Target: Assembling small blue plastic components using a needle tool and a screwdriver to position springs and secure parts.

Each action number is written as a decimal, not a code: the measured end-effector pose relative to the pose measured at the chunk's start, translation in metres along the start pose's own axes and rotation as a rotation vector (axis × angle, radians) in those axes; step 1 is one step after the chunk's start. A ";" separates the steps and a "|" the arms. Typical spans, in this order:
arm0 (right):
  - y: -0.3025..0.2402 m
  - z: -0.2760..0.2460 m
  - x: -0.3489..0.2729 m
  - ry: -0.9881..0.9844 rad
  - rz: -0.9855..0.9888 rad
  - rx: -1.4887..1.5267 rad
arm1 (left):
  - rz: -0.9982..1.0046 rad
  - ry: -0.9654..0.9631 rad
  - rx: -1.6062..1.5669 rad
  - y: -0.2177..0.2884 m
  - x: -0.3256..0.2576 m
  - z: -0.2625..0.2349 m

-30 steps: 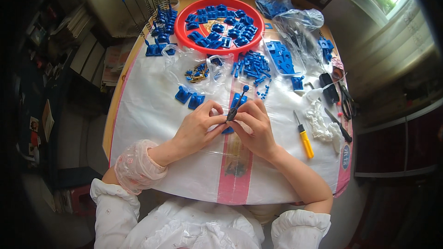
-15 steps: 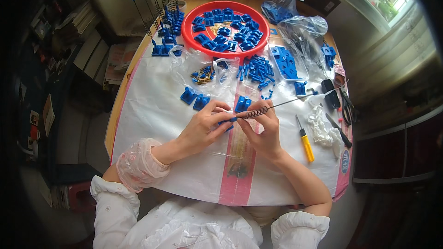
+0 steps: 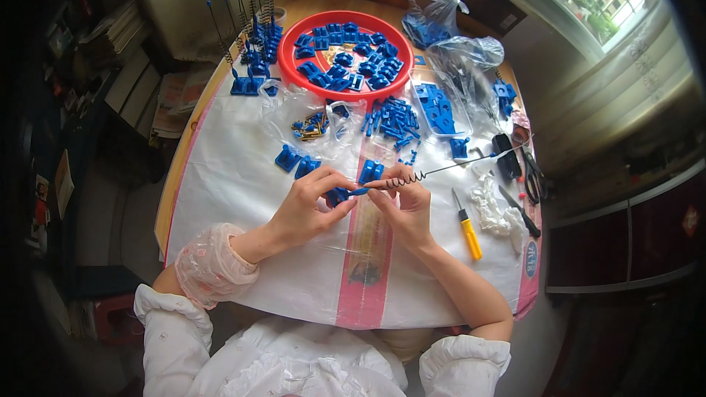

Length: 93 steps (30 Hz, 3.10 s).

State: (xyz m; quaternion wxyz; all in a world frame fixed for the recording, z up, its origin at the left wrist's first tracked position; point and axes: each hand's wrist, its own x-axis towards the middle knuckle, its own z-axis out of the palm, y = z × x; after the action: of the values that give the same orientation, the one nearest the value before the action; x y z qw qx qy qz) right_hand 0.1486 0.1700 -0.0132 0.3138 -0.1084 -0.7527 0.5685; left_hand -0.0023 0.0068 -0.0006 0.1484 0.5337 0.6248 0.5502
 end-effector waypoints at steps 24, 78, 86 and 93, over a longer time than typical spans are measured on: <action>-0.004 -0.004 -0.005 -0.061 0.014 0.037 | 0.174 0.077 0.106 -0.001 -0.002 -0.004; 0.003 -0.001 -0.004 -0.048 0.064 0.017 | -0.429 -0.246 -0.446 -0.012 -0.001 -0.007; 0.003 -0.001 -0.003 -0.056 0.029 -0.011 | -0.475 -0.281 -0.494 -0.012 0.000 -0.008; 0.002 0.000 -0.003 -0.062 0.030 0.019 | -0.469 -0.284 -0.523 -0.015 0.000 -0.007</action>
State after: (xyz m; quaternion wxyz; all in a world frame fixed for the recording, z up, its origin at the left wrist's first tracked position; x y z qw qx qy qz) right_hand 0.1508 0.1688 -0.0159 0.2827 -0.0992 -0.7549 0.5834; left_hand -0.0151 0.0058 -0.0114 0.4868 0.3913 0.5415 0.5628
